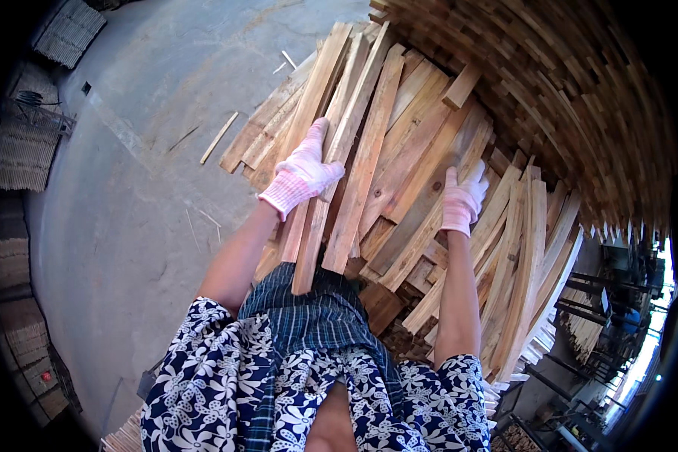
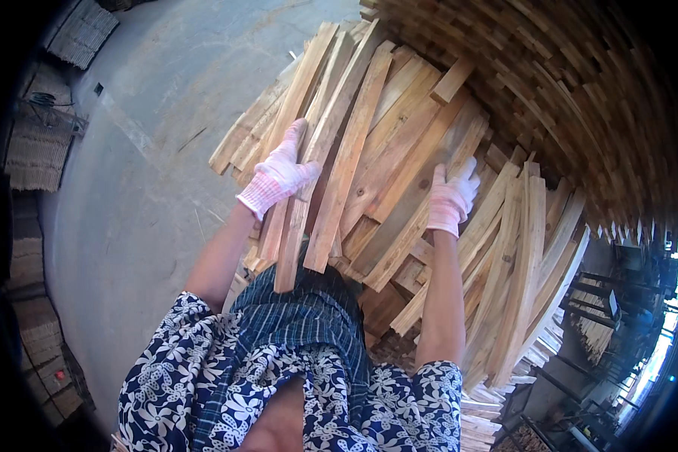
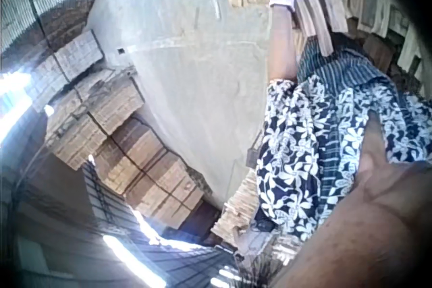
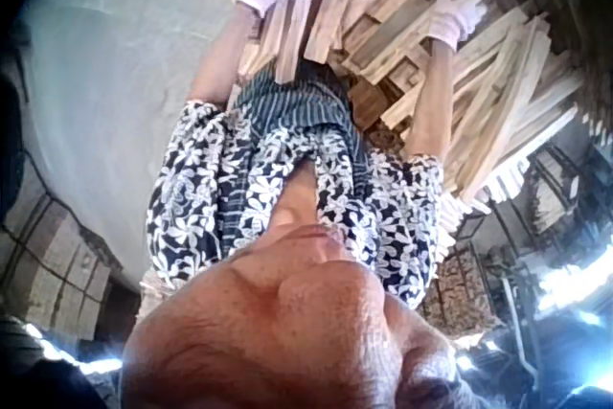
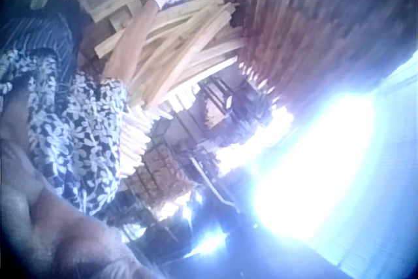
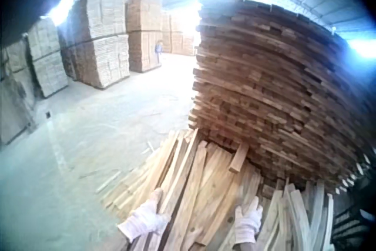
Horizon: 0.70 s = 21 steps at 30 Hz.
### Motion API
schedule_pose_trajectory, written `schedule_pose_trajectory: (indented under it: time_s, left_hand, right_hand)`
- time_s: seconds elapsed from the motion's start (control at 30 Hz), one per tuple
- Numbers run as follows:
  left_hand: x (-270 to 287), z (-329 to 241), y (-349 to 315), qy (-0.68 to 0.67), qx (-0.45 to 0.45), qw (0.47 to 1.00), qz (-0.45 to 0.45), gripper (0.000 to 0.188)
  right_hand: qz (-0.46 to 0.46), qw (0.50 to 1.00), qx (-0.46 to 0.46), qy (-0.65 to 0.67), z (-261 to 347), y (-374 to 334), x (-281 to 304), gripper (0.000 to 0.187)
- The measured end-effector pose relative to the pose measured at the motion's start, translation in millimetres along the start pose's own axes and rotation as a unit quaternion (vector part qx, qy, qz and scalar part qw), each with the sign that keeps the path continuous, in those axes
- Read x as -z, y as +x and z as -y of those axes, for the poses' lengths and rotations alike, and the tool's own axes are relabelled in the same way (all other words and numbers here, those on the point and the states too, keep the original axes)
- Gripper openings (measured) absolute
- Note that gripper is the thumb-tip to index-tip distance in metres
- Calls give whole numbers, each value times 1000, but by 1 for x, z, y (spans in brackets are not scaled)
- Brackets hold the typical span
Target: The person picks up bundles of thin wooden planks from a pile and arranges them into a neat stack on a wooden pallet. The person wears pink gloves and repeatedly lifts, aligns, and places the wood pieces to build a uniform pile.
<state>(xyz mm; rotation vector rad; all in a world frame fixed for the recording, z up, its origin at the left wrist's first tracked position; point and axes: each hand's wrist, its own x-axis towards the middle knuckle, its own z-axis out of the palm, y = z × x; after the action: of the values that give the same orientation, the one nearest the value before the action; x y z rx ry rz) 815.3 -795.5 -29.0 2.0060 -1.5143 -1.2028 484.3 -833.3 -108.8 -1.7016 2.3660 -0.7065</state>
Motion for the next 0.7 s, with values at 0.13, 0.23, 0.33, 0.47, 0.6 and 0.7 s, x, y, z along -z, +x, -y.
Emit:
schedule_pose_trajectory:
  time_s: [0.13, 0.23, 0.33, 0.47, 0.6, 0.7]
  left_hand:
    - [-2, 45, 3, -203, -104, 973, -32, 90]
    - [0, 53, -12, -367, -129, 921, -11, 88]
    - [21, 51, -16, -359, -162, 919, -30, 88]
    - [29, 62, -5, -261, -197, 942, -69, 93]
    - [4, 39, -11, -139, -81, 987, 16, 98]
    - [-26, 34, -1, -313, -114, 938, 90, 101]
  right_hand:
    - [-20, 983, 147, 107, 72, -25, 10, 62]
    - [125, 981, 150, -19, 147, -67, -8, 65]
    - [153, 980, 124, -31, 166, -71, -32, 68]
    - [145, 954, 77, 252, 131, -47, -53, 62]
    - [246, 785, -88, 562, 172, -53, -18, 71]
    - [237, 778, -43, 580, 177, -35, -34, 90]
